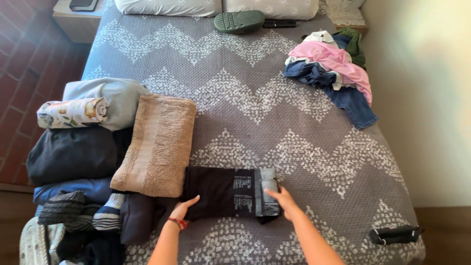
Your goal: The recorder folds a black t-shirt on a bed.
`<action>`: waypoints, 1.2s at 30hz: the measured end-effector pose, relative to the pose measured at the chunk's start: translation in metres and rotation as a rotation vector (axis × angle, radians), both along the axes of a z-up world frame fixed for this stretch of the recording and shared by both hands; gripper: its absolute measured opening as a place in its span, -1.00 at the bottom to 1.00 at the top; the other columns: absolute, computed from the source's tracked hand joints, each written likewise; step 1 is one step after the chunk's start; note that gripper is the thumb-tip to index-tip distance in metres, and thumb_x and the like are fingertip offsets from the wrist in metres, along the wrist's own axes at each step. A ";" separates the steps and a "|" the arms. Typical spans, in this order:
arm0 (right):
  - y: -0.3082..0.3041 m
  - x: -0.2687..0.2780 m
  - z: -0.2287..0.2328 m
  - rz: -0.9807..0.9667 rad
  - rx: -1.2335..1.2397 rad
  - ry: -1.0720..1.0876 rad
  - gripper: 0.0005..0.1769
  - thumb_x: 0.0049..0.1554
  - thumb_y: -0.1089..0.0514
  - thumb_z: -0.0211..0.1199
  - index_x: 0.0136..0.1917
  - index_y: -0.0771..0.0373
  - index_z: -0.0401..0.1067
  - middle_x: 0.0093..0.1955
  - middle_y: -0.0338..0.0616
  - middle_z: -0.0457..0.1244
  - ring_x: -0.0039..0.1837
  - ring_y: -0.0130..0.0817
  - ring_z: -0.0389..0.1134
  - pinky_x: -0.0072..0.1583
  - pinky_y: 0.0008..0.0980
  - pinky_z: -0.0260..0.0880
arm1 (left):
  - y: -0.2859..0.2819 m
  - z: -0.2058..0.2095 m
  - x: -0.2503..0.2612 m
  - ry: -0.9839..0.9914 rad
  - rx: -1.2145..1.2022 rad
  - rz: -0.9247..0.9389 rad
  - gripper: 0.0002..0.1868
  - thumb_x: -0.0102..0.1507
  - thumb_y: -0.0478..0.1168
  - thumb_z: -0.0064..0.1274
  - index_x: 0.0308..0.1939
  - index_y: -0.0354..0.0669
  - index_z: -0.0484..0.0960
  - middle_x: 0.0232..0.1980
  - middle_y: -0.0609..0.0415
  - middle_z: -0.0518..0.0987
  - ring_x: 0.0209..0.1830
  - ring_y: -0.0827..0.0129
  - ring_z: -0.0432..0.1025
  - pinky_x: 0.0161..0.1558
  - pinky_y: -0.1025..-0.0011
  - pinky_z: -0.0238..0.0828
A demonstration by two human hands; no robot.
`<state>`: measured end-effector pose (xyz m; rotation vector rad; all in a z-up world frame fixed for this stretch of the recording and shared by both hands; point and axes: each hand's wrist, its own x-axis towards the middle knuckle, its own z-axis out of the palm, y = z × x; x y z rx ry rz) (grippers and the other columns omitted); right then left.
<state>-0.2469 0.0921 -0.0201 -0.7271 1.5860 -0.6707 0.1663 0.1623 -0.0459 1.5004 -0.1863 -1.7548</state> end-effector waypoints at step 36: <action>0.000 -0.113 -0.014 -0.361 0.047 -0.303 -0.35 -0.07 -0.02 0.54 0.21 0.27 0.42 0.16 -0.09 0.34 0.09 -0.25 0.34 0.09 -0.11 0.31 | -0.024 0.016 -0.174 -0.823 -0.223 -0.511 0.15 -0.06 0.22 0.43 0.45 -0.27 0.29 0.38 -0.21 0.49 0.39 0.10 0.39 0.38 0.28 0.29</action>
